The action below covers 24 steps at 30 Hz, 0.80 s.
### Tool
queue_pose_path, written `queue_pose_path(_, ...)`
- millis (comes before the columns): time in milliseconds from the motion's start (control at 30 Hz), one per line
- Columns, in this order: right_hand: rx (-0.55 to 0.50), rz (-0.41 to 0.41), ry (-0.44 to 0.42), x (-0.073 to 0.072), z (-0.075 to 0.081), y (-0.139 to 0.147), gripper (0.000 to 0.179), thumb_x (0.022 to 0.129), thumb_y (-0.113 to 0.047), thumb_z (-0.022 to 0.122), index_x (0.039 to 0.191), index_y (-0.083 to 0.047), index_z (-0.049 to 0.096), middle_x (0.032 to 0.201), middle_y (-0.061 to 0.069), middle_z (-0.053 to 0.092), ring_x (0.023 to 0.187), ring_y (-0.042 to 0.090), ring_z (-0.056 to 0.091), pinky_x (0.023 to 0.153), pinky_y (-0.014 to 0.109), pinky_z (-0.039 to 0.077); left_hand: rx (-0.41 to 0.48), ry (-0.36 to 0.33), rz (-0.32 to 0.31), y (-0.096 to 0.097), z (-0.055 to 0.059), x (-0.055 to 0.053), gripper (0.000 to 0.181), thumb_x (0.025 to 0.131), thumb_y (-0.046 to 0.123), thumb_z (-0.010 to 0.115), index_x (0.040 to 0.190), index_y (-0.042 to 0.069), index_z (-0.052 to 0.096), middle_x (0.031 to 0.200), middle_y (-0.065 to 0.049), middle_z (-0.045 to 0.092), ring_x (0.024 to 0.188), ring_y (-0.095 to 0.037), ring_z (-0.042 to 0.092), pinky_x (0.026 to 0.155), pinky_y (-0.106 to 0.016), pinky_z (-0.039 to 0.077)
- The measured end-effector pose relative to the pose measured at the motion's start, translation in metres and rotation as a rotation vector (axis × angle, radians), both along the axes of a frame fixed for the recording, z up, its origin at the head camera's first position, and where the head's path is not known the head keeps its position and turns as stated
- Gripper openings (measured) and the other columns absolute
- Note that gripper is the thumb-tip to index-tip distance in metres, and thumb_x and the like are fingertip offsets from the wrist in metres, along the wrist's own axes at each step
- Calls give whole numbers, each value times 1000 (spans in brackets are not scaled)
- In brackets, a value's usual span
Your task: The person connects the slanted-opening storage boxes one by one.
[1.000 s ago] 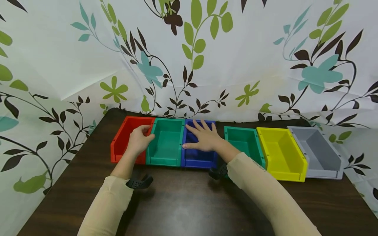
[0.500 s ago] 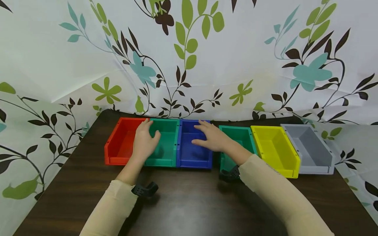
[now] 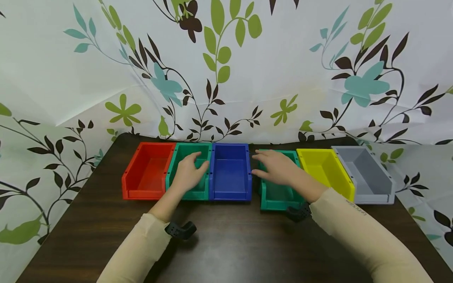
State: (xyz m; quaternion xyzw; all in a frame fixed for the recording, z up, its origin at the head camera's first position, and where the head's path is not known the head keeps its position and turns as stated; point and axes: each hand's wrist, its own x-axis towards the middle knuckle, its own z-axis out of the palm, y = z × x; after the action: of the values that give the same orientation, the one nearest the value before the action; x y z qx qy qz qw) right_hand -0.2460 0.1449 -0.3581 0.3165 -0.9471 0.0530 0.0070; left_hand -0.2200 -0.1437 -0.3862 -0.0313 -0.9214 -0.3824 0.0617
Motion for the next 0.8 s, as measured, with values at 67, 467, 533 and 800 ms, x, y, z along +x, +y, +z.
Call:
queue_pose_path(67, 12, -6, 24, 2, 1, 9, 55, 91, -45, 57, 131, -8, 55, 141, 16, 48, 126, 34, 49, 104, 50, 41, 8, -45, -3, 3, 0, -1, 57, 91, 35, 58, 136, 1, 48, 135, -20, 53, 118, -35, 55, 95, -51, 48)
queue_pose_path(467, 10, -146, -59, 18, 13, 50, 58, 90, -40, 60, 133, -3, 52, 139, 21, 49, 126, 39, 47, 101, 55, 41, 16, -190, -5, 17, 0, -7, 66, 88, 32, 62, 138, -5, 41, 134, -24, 52, 123, -36, 52, 98, -49, 46)
queue_pose_path(533, 8, -162, -85, 21, 15, 55, 58, 90, -40, 60, 133, -3, 52, 138, 22, 49, 126, 39, 48, 101, 55, 41, 18, -203, -1, 17, 0, -8, 65, 88, 30, 61, 138, -6, 40, 133, -25, 53, 120, -36, 53, 95, -49, 48)
queue_pose_path(800, -6, -196, -177, 33, 22, 72, 57, 91, -38, 59, 132, 1, 52, 130, 21, 57, 117, 38, 55, 96, 54, 45, 15, -233, -4, 21, 2, -9, 64, 89, 29, 60, 139, -5, 40, 136, -24, 51, 121, -35, 53, 96, -49, 48)
